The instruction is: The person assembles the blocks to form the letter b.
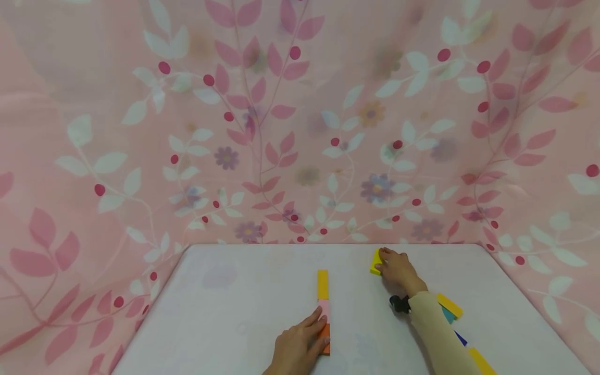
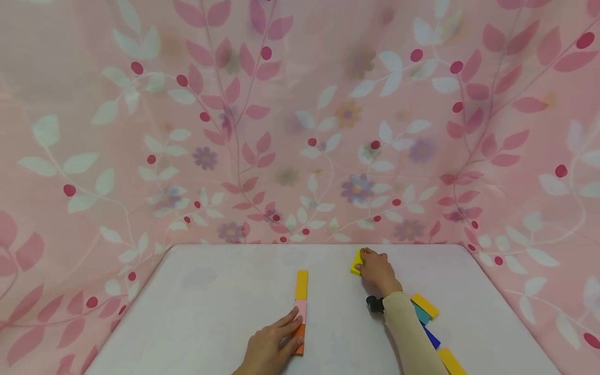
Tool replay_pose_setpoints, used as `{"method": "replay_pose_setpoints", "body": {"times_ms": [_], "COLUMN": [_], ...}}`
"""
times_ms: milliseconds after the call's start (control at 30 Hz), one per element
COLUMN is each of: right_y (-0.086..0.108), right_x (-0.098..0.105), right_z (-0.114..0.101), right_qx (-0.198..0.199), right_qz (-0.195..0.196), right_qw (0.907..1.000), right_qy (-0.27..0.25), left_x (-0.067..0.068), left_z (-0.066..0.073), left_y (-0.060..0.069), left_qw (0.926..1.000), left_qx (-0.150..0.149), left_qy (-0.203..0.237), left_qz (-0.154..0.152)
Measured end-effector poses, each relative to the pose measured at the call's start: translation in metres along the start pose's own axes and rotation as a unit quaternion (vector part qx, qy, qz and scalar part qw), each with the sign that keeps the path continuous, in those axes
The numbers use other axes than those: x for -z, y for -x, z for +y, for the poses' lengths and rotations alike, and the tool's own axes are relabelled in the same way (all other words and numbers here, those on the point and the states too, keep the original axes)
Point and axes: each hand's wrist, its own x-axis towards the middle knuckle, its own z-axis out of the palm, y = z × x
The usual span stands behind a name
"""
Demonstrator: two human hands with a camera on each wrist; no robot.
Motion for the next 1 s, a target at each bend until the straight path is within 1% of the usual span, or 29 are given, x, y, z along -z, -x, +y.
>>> {"method": "replay_pose_setpoints", "body": {"times_ms": [133,333,433,600,800,900,1000], "right_y": [-0.007,-0.018,-0.023,-0.032,-0.045,-0.052,-0.056], "right_x": [-0.005,-0.015,-0.020,-0.027,-0.036,-0.040,-0.042], "right_z": [-0.008,-0.019,-0.026,-0.041,-0.058,-0.066,-0.073], "right_qx": [-0.002,0.017,0.022,0.023,0.027,0.035,0.048], "right_qz": [0.000,0.023,0.028,0.018,0.002,-0.002,-0.002], "right_qw": [1.0000,0.9996,0.9994,0.9996,0.9995,0.9993,0.9988], "right_qy": [-0.005,0.004,0.004,-0.006,-0.013,-0.013,-0.013], "left_x": [0.001,0.001,0.001,0.001,0.000,0.000,0.000], "left_z": [0.000,0.000,0.000,0.000,0.002,0.003,0.003], "left_y": [-0.001,-0.001,-0.001,-0.001,-0.003,-0.004,-0.004], "left_qw": [1.0000,0.9997,0.9997,0.9996,0.9985,0.9981,0.9982], "left_qx": [0.005,0.018,0.019,0.020,0.042,0.048,0.048], "left_qy": [0.000,0.001,0.000,0.006,0.011,0.010,0.009], "left_qz": [-0.006,-0.014,-0.018,-0.016,-0.033,-0.036,-0.034]}}
